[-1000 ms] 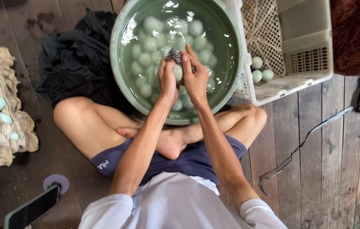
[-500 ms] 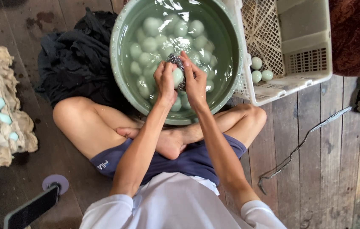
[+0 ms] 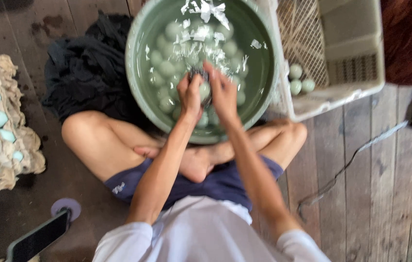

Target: A person sits on a wooden floor cleaning eggs in a basin of water using a scrubbing pad and sorting them into a crate.

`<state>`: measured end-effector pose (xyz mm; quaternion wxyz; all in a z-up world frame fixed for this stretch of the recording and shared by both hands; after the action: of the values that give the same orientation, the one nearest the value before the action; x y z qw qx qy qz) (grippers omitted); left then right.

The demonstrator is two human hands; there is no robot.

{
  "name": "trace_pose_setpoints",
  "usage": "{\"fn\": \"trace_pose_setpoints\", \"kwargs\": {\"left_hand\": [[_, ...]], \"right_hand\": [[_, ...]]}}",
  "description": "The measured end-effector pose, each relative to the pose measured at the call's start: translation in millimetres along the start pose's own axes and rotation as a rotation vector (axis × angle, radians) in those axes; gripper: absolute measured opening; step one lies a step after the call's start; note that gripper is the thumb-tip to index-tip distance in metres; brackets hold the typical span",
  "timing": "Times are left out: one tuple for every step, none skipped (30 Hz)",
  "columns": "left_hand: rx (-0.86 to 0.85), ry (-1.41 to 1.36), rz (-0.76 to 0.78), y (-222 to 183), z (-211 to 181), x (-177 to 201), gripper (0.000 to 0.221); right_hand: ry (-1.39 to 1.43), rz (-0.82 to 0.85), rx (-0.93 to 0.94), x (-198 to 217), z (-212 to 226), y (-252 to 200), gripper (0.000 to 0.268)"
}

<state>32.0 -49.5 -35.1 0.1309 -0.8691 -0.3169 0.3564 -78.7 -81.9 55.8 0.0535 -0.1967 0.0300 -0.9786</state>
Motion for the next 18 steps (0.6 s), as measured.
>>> {"fn": "trace_pose_setpoints", "kwargs": {"left_hand": [[0.014,0.014,-0.002,-6,8,6,0.004],[0.056,-0.029,0.001,0,15,1,0.008],[0.1,-0.07,0.003,6,21,-6,0.012],[0.096,-0.068,0.001,8,10,-11,0.012],[0.207,-0.206,-0.066,11,9,-10,0.01],[0.326,-0.348,-0.14,7,13,-8,0.01],[0.33,-0.35,-0.149,3,12,-8,0.01],[0.399,-0.563,-0.081,0,10,-18,0.01],[0.464,-0.775,-0.008,-3,6,-28,0.009],[0.455,-0.778,-0.016,-8,-2,-28,0.009],[0.457,-0.822,-0.02,-13,-9,-30,0.007],[0.469,-0.863,-0.014,-19,-15,-37,0.011],[0.469,-0.864,-0.012,-17,-13,-38,0.011],[0.457,-0.802,-0.007,-15,-11,-36,0.008],[0.445,-0.741,-0.003,-14,-9,-34,0.006],[0.445,-0.741,-0.003,-12,-5,-34,0.006],[0.418,-0.698,-0.001,-10,-3,-32,0.01],[0.389,-0.656,0.001,-6,-2,-29,0.015]], "right_hand": [[0.004,-0.005,-0.018,-1,-7,3,0.031],[0.039,-0.009,-0.05,0,-12,20,0.026],[0.075,-0.012,-0.08,0,-15,38,0.023],[0.078,-0.01,-0.079,9,0,42,0.023],[0.093,-0.004,-0.097,15,12,46,0.03],[0.1,0.005,-0.123,22,21,44,0.039],[0.096,0.01,-0.129,32,8,50,0.039],[-0.061,-0.105,-0.013,48,7,60,0.034],[-0.216,-0.219,0.107,63,9,68,0.03],[-0.213,-0.208,0.109,64,-3,71,0.03],[-0.45,-0.21,0.209,64,-5,73,0.033],[-0.691,-0.222,0.308,68,-8,76,0.044],[-0.691,-0.224,0.309,65,-15,73,0.044],[-0.873,-0.152,0.177,59,-34,71,0.046],[-1.051,-0.075,0.041,54,-53,69,0.054],[-1.051,-0.075,0.04,53,-64,70,0.054],[-0.948,-0.045,-0.04,53,-82,71,0.06],[-0.843,-0.016,-0.117,51,-99,73,0.065]]}}
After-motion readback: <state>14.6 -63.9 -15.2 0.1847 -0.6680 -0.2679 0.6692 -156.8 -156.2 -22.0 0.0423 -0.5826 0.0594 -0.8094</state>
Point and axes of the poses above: each hand's wrist, its own y-axis towards the middle knuckle, its own x-axis out of the back of the hand, z = x × y, the point moved 8 cm from there along y, towards the middle knuckle, and after that the axes turned 11 degrees about -y, right-handed, at the moved point
